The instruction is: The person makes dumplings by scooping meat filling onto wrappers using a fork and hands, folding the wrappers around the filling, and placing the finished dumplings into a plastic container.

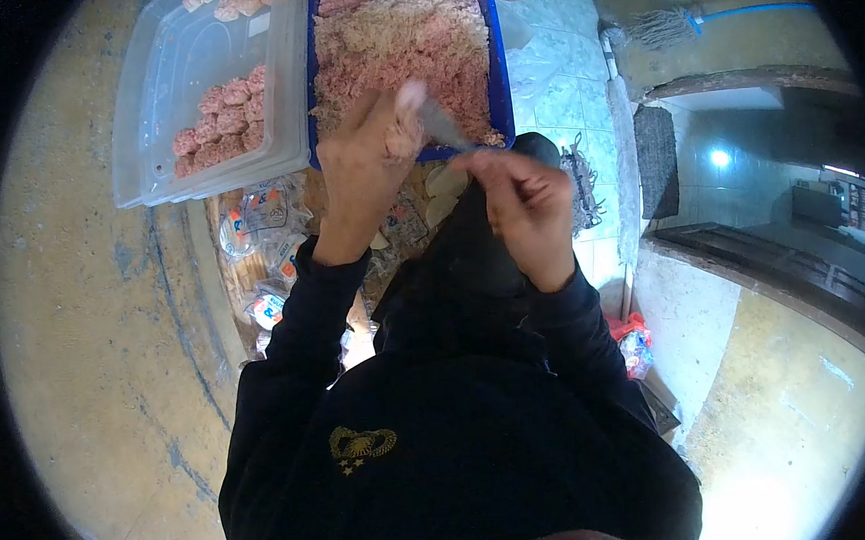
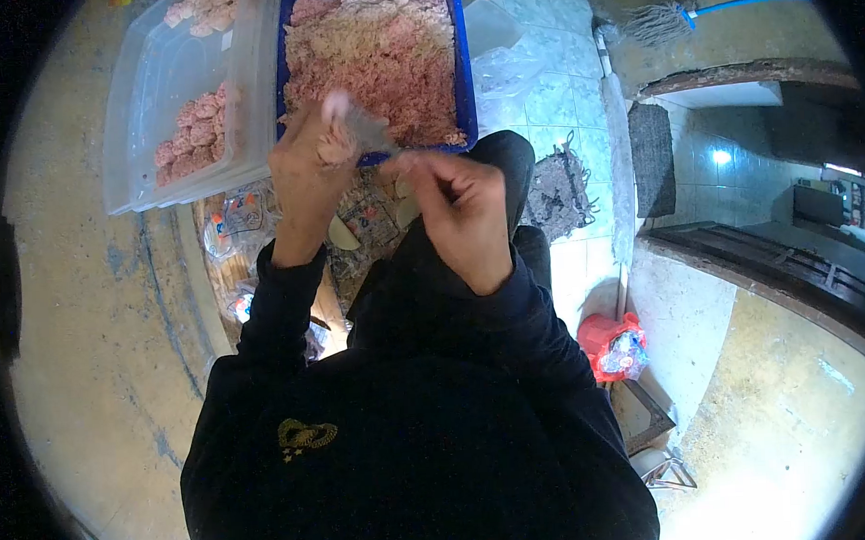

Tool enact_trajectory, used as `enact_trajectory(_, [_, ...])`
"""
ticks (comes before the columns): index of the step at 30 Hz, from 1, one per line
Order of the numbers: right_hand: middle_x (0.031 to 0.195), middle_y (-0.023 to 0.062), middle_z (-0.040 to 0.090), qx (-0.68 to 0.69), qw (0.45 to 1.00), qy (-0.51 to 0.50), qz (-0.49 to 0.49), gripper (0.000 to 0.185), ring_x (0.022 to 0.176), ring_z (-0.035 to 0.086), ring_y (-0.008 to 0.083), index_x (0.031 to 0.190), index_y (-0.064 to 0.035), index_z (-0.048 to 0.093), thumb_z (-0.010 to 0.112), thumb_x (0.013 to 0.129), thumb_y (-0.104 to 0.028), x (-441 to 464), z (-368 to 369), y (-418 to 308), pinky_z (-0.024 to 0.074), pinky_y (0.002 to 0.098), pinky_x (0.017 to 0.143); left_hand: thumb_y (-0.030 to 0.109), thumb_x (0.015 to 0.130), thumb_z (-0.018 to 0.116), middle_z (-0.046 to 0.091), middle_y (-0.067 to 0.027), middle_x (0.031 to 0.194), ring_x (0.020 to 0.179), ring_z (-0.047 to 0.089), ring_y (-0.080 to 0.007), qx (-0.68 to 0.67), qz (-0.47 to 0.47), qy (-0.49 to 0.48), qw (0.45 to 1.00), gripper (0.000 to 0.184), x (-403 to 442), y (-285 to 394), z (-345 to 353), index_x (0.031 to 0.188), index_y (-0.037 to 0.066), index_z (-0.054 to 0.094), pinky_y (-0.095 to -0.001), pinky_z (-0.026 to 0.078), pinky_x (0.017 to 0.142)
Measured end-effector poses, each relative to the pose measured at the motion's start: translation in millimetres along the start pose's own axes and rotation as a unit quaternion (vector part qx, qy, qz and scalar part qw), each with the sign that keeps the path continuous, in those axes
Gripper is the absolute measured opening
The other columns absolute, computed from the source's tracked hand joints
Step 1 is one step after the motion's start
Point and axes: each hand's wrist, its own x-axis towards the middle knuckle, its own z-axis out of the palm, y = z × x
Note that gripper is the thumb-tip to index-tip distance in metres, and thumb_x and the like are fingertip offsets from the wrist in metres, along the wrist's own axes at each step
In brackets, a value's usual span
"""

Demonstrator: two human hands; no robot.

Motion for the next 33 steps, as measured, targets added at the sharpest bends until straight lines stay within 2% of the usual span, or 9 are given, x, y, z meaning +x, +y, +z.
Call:
enact_trajectory(5, [0.088, 0.0127, 0.076, -0.092, 0.994, 0.056, -0.026, 0.018, 0.072, 0.068, 0.0164, 0.11, 0.0036, 0.075, 0.065, 0.097, -0.004, 28, -28, 1, 0.0544, 0.0344, 0.069, 0.029, 0.086, 0.084, 0.07, -0.0137, 0.099, 0.082, 0.072, -0.0335, -0.047, -0.114, -0.093, 0.988, 0.04, -29, -7, 6, 0.113, 0.006, 0.066, -0.041, 0.055, 0.07])
enact_trajectory(7, [0.092, 0.0102, 0.071, -0.445, 0.877, 0.002, -0.182, 0.041, 0.073, 0.066, 0.0209, 0.131, 0.0002, 0.067, 0.062, 0.091, -0.001, 32, -38, 34, 0.0546, 0.0394, 0.068, 0.03, 0.086, 0.084, 0.07, -0.0152, 0.107, 0.086, 0.072, -0.0331, -0.094, -0.182, -0.12, 0.971, 0.043, -32, -18, 1, 0.116, 0.005, 0.065, -0.0415, 0.056, 0.075])
enact_trajectory(11, [0.103, 0.0145, 0.064, -0.7, 0.7, -0.063, -0.126, 0.047, 0.093, 0.067, 0.0288, 0.136, 0.0012, 0.06, 0.059, 0.089, -0.004, -8, -23, 128, 0.0573, 0.0409, 0.074, 0.022, 0.082, 0.088, 0.073, -0.015, 0.109, 0.091, 0.072, -0.0277, -0.114, -0.149, -0.083, 0.979, 0.059, -26, -22, -3, 0.131, 0.003, 0.06, -0.0387, 0.057, 0.084])
enact_trajectory(13, [0.099, 0.0156, 0.062, -0.68, 0.72, -0.065, -0.124, 0.044, 0.094, 0.066, 0.0311, 0.132, 0.0029, 0.061, 0.06, 0.089, -0.005, -25, -39, 111, 0.0579, 0.04, 0.075, 0.018, 0.082, 0.088, 0.074, -0.0133, 0.106, 0.09, 0.072, -0.0246, -0.108, -0.105, 0.003, 0.989, 0.063, -22, -26, -5, 0.135, 0.002, 0.059, -0.0371, 0.057, 0.086])
enact_trajectory(16, [0.098, 0.0158, 0.066, -0.594, 0.797, -0.091, -0.064, 0.038, 0.088, 0.069, 0.0313, 0.127, 0.0025, 0.064, 0.063, 0.09, -0.004, -33, -64, 66, 0.0586, 0.0406, 0.071, 0.007, 0.082, 0.087, 0.075, -0.0087, 0.102, 0.09, 0.07, -0.0186, -0.247, -0.15, -0.098, 0.952, 0.059, -23, -36, -19, 0.135, 0.002, 0.062, -0.0335, 0.057, 0.086])
enact_trajectory(18, [0.096, 0.0165, 0.069, -0.499, 0.86, -0.065, -0.079, 0.031, 0.084, 0.071, 0.0324, 0.121, 0.0027, 0.066, 0.064, 0.092, -0.005, -26, -66, 45, 0.0583, 0.0415, 0.068, 0.003, 0.082, 0.085, 0.074, -0.0058, 0.1, 0.089, 0.068, -0.0129, -0.403, -0.283, -0.192, 0.849, 0.04, -18, -26, -19, 0.12, 0.001, 0.07, -0.0295, 0.056, 0.083])
enact_trajectory(20, [0.089, 0.0197, 0.075, -0.351, 0.928, -0.005, -0.124, 0.016, 0.073, 0.073, 0.0356, 0.104, 0.0031, 0.072, 0.069, 0.096, -0.01, -20, -61, 19, 0.0574, 0.042, 0.064, 0.003, 0.081, 0.085, 0.073, -0.0048, 0.097, 0.087, 0.067, -0.0113, -0.401, -0.266, -0.186, 0.857, 0.034, -15, -12, -11, 0.112, 0.001, 0.071, -0.028, 0.055, 0.08])
enact_trajectory(24, [0.087, 0.0207, 0.074, -0.263, 0.946, -0.021, -0.189, 0.014, 0.072, 0.073, 0.0357, 0.099, 0.0017, 0.074, 0.071, 0.095, -0.012, -21, -38, -9, 0.0568, 0.0409, 0.063, 0.004, 0.077, 0.086, 0.068, -0.001, 0.089, 0.08, 0.062, -0.0072, -0.337, -0.078, -0.155, 0.925, 0.027, -11, -13, 1, 0.095, 0.003, 0.067, -0.0245, 0.051, 0.072])
enact_trajectory(33, [0.087, 0.0183, 0.075, -0.428, 0.875, -0.131, -0.186, 0.012, 0.071, 0.073, 0.034, 0.096, 0.0027, 0.075, 0.075, 0.091, -0.008, -1, -35, -20, 0.0577, 0.0383, 0.064, 0.004, 0.072, 0.083, 0.066, -0.0019, 0.084, 0.079, 0.061, -0.0086, -0.241, -0.125, -0.188, 0.944, 0.024, -13, -6, -11, 0.088, 0.003, 0.065, -0.0265, 0.049, 0.072])
